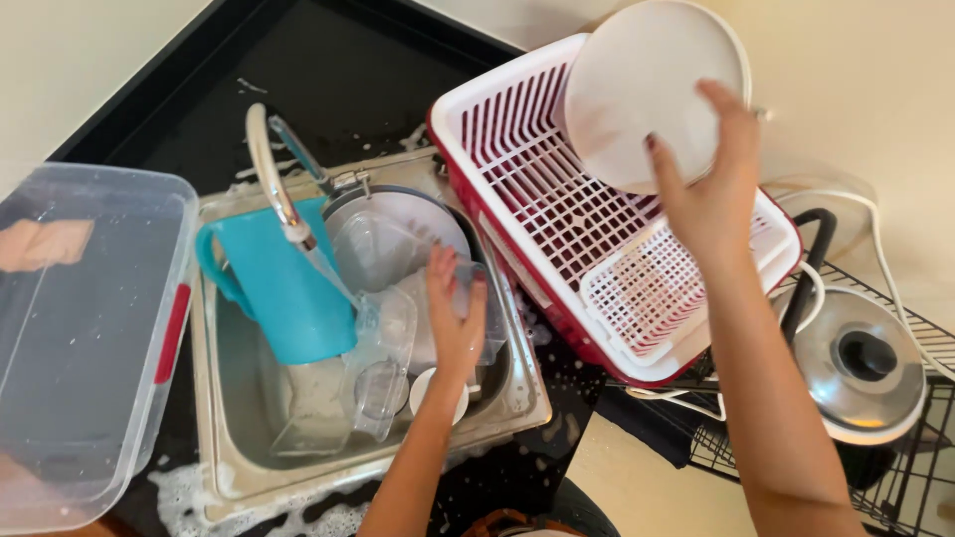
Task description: Rinse soapy dishes and place them in a drying rack.
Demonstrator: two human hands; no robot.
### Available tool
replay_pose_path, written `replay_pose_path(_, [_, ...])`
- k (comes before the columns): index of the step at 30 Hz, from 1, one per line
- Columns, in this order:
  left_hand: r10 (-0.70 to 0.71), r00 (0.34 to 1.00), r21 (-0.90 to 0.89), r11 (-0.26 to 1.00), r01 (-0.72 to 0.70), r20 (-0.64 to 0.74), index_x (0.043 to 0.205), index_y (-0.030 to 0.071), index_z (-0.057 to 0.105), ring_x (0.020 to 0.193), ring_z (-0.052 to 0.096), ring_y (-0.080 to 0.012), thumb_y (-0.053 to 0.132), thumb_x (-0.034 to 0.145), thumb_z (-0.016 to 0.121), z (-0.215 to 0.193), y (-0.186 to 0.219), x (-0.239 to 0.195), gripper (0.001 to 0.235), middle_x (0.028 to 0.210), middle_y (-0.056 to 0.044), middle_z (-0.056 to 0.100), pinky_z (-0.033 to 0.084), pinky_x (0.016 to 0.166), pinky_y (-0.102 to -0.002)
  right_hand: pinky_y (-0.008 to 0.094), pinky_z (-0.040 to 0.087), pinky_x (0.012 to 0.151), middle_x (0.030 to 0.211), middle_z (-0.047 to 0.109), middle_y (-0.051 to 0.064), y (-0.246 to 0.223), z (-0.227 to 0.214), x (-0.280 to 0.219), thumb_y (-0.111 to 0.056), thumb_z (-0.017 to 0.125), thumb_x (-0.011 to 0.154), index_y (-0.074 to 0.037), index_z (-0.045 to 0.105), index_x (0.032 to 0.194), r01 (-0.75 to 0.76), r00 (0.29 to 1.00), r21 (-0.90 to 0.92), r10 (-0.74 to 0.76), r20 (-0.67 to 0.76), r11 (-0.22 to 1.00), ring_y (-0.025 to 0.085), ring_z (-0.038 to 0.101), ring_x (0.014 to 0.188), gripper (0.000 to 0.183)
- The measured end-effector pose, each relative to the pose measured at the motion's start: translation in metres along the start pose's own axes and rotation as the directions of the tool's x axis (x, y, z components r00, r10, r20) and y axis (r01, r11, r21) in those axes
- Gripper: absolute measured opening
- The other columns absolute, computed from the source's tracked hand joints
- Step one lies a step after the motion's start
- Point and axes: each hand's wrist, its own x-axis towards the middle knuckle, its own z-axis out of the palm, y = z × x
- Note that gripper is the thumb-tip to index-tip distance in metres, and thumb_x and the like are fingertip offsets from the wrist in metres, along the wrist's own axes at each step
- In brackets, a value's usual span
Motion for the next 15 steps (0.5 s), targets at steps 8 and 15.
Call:
replay_pose_path(8, [0.096,0.995,0.564,0.821,-0.087,0.013,0.151,-0.002,0.037,0.145,0.039,-0.0392,0.006,0.093,0.062,-0.083,0.003,-0.01,0.064,0.15,-0.021,0.046,0.035,0.121,-0.05,0.047,0.044,0.113,0.14,0.057,0.022,-0.155,0.097,-0.044,-0.004,0.066,0.091,0.0,0.058,0.136,0.083,0.872,0.318,-0.223,0.436,0.944,0.042,0.054,0.13,0.046])
replay_pose_path(15, [0.11,0.967,0.877,0.407,-0.255,0.23,0.138,-0.001,0.053,0.149,0.031,-0.0455,0.009,0.09,0.063,-0.134,-0.004,-0.025,0.05,0.147,-0.022,0.049,0.029,0.12,-0.054,0.05,0.043,0.109,0.139,0.054,0.027,-0.048,0.349,-0.105,-0.005,0.068,0.082,0.008,0.052,0.138,0.045,0.872,0.079,-0.078,0.483,0.996,0.044,0.052,0.13,0.06])
